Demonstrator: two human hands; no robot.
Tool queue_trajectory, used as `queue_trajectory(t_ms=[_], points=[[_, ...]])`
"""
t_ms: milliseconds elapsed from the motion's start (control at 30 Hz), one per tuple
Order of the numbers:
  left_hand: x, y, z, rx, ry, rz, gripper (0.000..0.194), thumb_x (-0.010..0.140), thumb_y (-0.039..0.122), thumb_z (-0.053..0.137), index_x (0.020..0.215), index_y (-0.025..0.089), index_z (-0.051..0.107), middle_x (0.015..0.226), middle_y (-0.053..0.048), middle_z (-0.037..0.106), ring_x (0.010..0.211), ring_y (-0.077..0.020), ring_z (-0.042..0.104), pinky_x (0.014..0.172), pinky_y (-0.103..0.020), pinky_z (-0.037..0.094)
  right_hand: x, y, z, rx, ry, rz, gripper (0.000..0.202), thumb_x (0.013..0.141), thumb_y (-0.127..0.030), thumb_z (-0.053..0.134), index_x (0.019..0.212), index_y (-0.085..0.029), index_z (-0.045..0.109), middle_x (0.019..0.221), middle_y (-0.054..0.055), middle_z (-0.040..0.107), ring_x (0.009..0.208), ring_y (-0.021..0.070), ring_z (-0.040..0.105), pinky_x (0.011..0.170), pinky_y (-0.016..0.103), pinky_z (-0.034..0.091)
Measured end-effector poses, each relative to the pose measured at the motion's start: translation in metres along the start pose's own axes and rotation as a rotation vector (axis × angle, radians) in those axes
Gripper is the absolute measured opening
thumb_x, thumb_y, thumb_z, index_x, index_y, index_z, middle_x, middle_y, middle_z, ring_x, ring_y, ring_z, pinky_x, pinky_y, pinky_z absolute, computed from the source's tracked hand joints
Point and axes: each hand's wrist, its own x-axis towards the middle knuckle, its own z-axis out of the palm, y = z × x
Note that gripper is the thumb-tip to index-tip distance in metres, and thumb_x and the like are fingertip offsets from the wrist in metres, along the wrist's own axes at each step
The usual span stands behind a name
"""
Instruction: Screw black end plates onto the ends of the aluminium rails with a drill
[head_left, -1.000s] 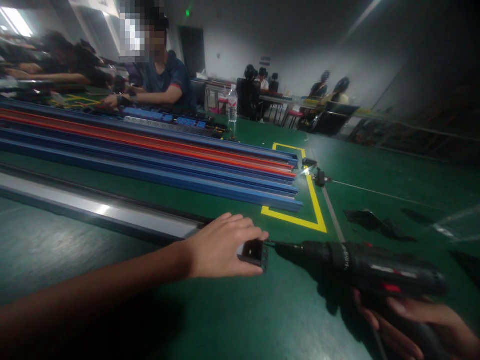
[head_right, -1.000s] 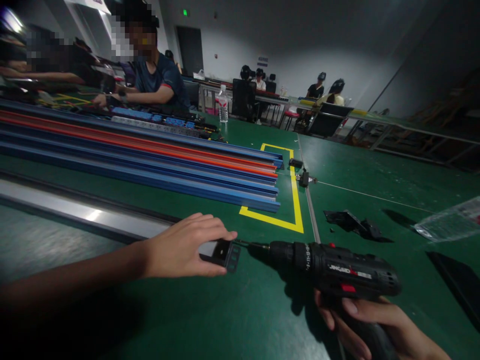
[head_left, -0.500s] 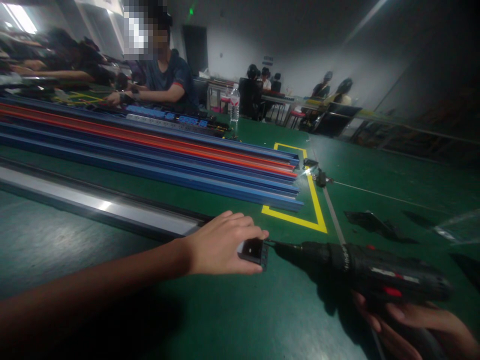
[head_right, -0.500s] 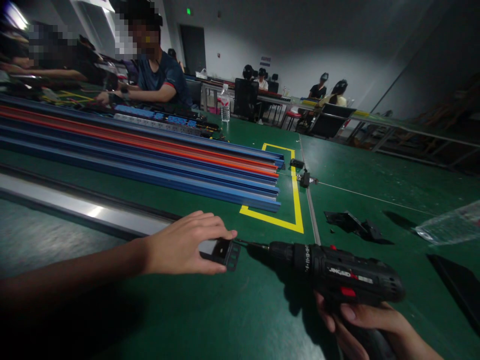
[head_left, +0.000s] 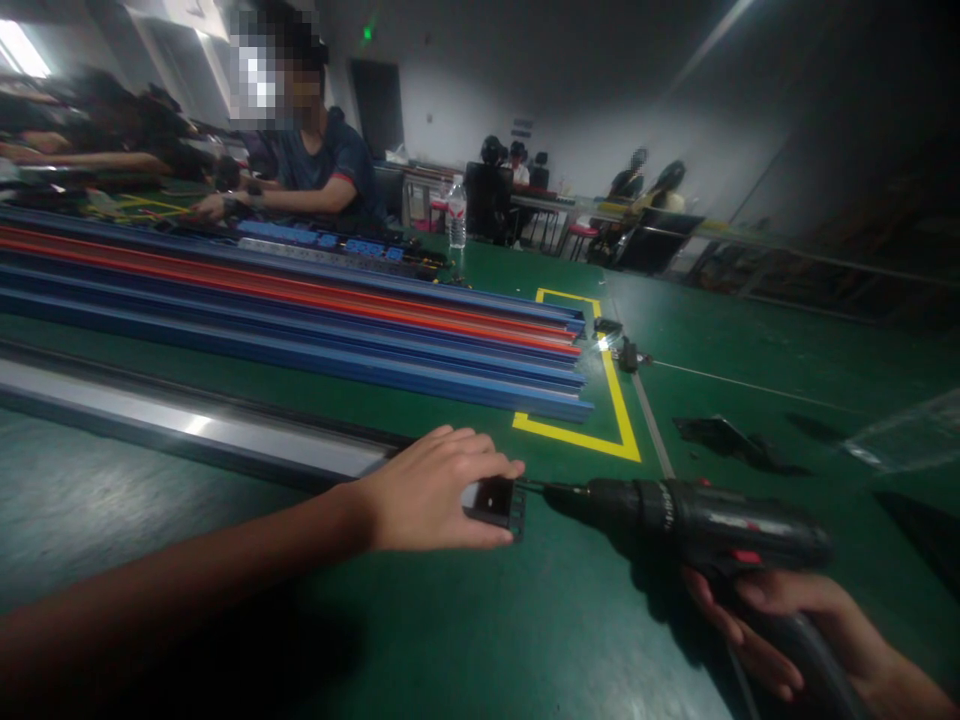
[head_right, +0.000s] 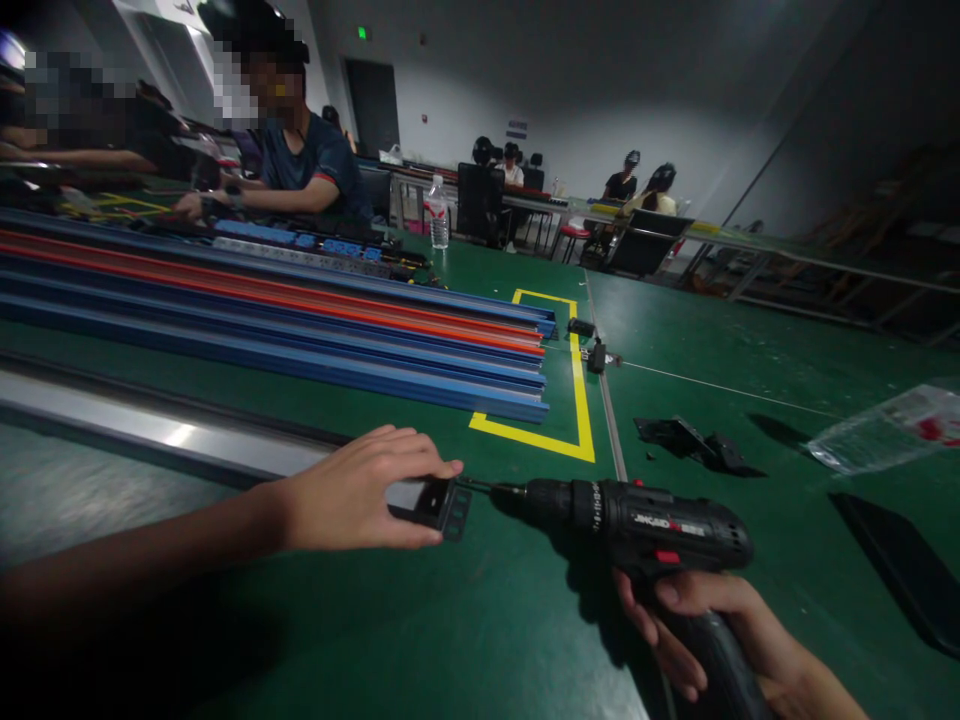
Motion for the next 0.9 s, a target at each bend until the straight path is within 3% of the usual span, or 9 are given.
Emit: queue_trajectory(t_ms=[400, 600, 900], points=[[0.001, 0.000, 0.000, 0.005, -0.005, -0.006, 0.061, 0.085, 0.058, 0.068, 0.136, 0.026, 0.057, 0.116, -0.004, 0.065, 0.109, -0.0254, 0.059, 0.094, -0.040, 0.042, 0.002, -0.004, 0.004, 0.010, 0.086, 0.044, 0.029, 0.077, -0.033, 0.074, 0.089, -0.007, 0.077, 0.063, 0.008, 0.069, 0.034, 0.0075, 0.052, 0.036, 0.018, 0.046], [0.000, -0.001, 0.001, 0.017, 0.006, 0.003, 0.061, 0.085, 0.058, 0.068, 0.135, 0.026, 0.058, 0.116, -0.004, 0.065, 0.108, -0.0252, 0.058, 0.094, -0.040, 0.042, -0.001, -0.011, 0.008, -0.019, 0.079, 0.100, 0.027, 0.078, -0.032, 0.075, 0.090, -0.008, 0.077, 0.065, 0.007, 0.068, 0.039, 0.0087, 0.056, 0.040, 0.018, 0.049], [0.000, -0.001, 0.002, -0.001, 0.027, 0.015, 0.060, 0.085, 0.057, 0.068, 0.135, 0.026, 0.057, 0.116, -0.004, 0.065, 0.109, -0.0242, 0.058, 0.094, -0.039, 0.042, 0.004, -0.011, 0.007, -0.046, 0.022, 0.049, 0.031, 0.078, -0.032, 0.072, 0.097, -0.008, 0.077, 0.071, 0.010, 0.070, 0.039, 0.0087, 0.056, 0.041, 0.019, 0.050]])
